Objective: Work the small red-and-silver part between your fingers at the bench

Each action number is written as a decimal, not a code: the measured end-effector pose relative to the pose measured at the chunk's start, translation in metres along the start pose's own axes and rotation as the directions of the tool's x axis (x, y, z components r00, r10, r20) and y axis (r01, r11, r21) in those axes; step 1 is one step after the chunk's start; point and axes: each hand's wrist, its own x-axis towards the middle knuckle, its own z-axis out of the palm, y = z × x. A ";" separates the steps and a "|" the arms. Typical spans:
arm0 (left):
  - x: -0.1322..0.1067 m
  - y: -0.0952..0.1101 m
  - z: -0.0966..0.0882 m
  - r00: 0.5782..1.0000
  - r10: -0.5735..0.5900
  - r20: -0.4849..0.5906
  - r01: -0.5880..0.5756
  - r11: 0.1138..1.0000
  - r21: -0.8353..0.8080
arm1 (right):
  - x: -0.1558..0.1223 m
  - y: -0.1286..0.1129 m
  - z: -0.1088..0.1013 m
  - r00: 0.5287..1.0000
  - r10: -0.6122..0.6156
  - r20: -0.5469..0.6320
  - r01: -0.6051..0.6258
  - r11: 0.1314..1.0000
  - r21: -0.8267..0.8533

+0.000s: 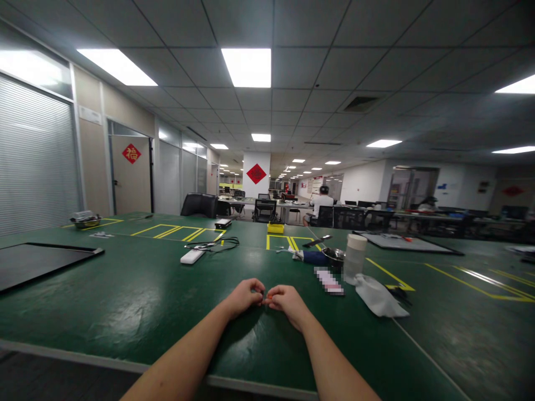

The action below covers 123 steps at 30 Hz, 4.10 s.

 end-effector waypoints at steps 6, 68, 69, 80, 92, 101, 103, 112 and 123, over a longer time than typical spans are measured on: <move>-0.001 -0.003 -0.001 0.999 0.035 -0.033 -0.036 0.999 -0.025 | -0.002 -0.001 0.000 1.000 -0.026 -0.001 0.026 1.000 -0.003; -0.002 0.001 0.001 0.999 -0.028 0.030 0.035 0.953 -0.299 | -0.006 -0.008 -0.001 0.944 -0.323 0.070 0.329 0.898 -0.293; -0.002 0.001 0.001 0.999 -0.034 0.037 0.044 0.950 -0.310 | -0.006 -0.008 -0.001 0.943 -0.327 0.068 0.331 0.892 -0.306; 0.000 -0.004 0.001 0.996 -0.047 0.082 0.072 0.940 -0.334 | -0.001 0.000 0.001 0.907 -0.410 0.092 0.404 0.790 -0.461; -0.001 -0.002 -0.002 0.988 -0.103 0.114 0.138 0.920 -0.366 | -0.008 -0.010 0.005 0.808 -0.561 0.180 0.549 0.604 -0.578; 0.000 -0.005 -0.003 0.989 -0.048 0.142 0.094 0.935 -0.342 | -0.003 -0.003 -0.001 0.934 -0.334 0.131 0.356 0.820 -0.449; 0.000 -0.004 -0.003 0.989 -0.042 0.141 0.086 0.944 -0.319 | -0.003 -0.001 0.000 0.935 -0.334 0.122 0.353 0.836 -0.420; 0.001 -0.005 -0.002 0.987 -0.028 0.159 0.059 0.978 -0.198 | -0.010 -0.005 0.002 0.877 -0.402 0.263 0.480 0.716 -0.507; -0.001 -0.004 -0.001 0.985 0.029 0.170 0.004 0.982 -0.190 | -0.010 -0.007 0.005 0.911 -0.366 0.190 0.413 0.805 -0.426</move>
